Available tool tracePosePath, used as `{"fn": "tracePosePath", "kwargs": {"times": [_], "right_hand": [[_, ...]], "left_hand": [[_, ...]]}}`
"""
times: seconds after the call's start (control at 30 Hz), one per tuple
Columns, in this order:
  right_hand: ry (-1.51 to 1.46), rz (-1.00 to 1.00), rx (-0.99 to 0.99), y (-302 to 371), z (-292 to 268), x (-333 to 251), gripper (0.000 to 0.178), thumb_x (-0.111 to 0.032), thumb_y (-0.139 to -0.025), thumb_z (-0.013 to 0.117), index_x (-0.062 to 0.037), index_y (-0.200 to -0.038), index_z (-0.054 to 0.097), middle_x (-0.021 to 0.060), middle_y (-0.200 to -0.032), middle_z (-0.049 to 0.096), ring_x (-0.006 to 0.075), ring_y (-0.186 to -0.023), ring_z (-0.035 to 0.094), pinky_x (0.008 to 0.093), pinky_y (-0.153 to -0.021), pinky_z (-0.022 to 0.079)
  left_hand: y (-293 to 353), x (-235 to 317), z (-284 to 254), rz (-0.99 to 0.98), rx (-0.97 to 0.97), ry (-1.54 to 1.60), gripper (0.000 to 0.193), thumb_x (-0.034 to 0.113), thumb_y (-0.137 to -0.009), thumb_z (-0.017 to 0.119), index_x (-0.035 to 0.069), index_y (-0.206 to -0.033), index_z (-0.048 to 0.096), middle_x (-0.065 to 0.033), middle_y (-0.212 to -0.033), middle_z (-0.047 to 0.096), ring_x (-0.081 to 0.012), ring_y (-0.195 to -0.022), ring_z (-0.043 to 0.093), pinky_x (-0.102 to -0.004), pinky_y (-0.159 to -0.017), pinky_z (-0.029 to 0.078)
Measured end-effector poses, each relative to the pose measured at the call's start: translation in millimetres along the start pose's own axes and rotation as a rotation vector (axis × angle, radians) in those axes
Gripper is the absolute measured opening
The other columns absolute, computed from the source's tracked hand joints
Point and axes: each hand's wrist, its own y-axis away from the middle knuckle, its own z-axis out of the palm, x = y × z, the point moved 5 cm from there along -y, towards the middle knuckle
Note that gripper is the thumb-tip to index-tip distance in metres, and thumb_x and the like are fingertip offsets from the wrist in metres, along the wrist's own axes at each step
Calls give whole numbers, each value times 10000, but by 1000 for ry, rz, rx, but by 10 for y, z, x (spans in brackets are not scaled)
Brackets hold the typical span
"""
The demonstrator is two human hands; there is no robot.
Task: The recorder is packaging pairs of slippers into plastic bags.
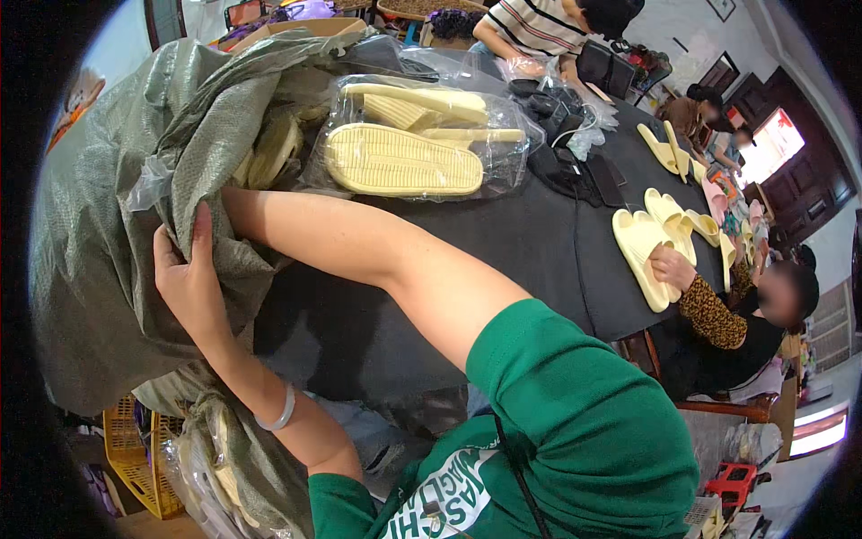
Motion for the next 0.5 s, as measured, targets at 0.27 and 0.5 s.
{"fn": "tracePosePath", "kwargs": {"times": [0.27, 0.5], "right_hand": [[-111, 84, -131, -23, 64, 213, 508, -344, -738, 629, -67, -1164, 622, 155, -1188, 608, 348, -1039, 596, 405, -924, 461], [-262, 128, -258, -1, 86, 64, 515, -363, -751, 617, -72, -1176, 617, 149, -1211, 599, 342, -1052, 592, 405, -934, 456]], "left_hand": [[5, 93, 74, -26, 73, 17, 454, 316, -851, 686, -73, -1064, 588, -78, -1003, 643, -137, -888, 537, -252, -842, 406], [4, -7, -7, 21, 111, 13, 386, 299, -880, 654, -56, -1025, 607, -60, -967, 644, -135, -855, 528, -257, -807, 416]]}}
